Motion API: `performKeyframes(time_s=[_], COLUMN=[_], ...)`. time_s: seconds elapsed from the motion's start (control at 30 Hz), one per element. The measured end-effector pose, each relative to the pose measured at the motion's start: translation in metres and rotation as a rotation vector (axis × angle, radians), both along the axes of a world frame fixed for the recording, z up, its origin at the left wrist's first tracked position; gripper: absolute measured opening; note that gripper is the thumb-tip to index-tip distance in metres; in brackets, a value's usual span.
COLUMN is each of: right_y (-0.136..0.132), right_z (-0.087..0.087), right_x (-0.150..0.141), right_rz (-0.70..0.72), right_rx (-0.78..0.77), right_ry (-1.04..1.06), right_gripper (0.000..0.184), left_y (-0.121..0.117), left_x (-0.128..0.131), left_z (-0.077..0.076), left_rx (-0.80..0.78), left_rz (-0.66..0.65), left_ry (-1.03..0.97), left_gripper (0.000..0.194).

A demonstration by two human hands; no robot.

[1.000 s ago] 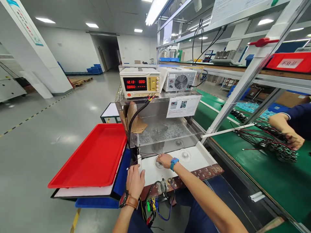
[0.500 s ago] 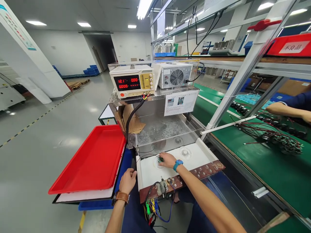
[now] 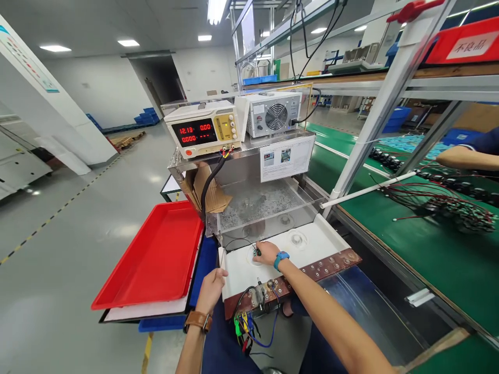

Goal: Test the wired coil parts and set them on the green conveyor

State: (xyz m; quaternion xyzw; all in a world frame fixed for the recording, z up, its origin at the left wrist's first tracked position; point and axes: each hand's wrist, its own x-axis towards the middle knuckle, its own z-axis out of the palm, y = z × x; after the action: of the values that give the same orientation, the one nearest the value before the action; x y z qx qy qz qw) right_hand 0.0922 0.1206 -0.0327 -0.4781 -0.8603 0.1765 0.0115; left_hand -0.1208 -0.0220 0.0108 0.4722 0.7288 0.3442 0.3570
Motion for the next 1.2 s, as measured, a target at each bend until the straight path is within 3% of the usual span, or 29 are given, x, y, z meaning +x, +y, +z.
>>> performKeyframes(time_s=[0.13, 0.23, 0.37, 0.53, 0.73, 1.2], right_y=[-0.001, -0.004, -0.004, -0.001, 0.000, 0.003], right_z=[-0.002, -0.003, -0.002, -0.001, -0.006, -0.006], right_x=[0.001, 0.001, 0.003, 0.003, 0.002, 0.003], right_rz=[-0.011, -0.026, -0.026, -0.018, -0.037, -0.026], right_rx=[-0.001, 0.033, 0.024, 0.025, 0.034, 0.024], right_ry=[0.009, 0.033, 0.048, 0.056, 0.054, 0.052], right_gripper=[0.042, 0.043, 0.041, 0.038, 0.040, 0.043], left_y=[-0.002, -0.001, 0.006, 0.014, 0.021, 0.030], left_x=[0.054, 0.086, 0.105, 0.111, 0.114, 0.118], left_z=[0.040, 0.052, 0.039, 0.019, 0.005, -0.014], left_rx=[-0.074, -0.146, -0.087, 0.057, 0.107, 0.044], left_rz=[-0.124, -0.244, -0.255, -0.264, -0.345, -0.333], left_ry=[-0.679, -0.910, -0.755, -0.362, 0.086, 0.116], left_gripper=[0.041, 0.040, 0.042, 0.040, 0.031, 0.031])
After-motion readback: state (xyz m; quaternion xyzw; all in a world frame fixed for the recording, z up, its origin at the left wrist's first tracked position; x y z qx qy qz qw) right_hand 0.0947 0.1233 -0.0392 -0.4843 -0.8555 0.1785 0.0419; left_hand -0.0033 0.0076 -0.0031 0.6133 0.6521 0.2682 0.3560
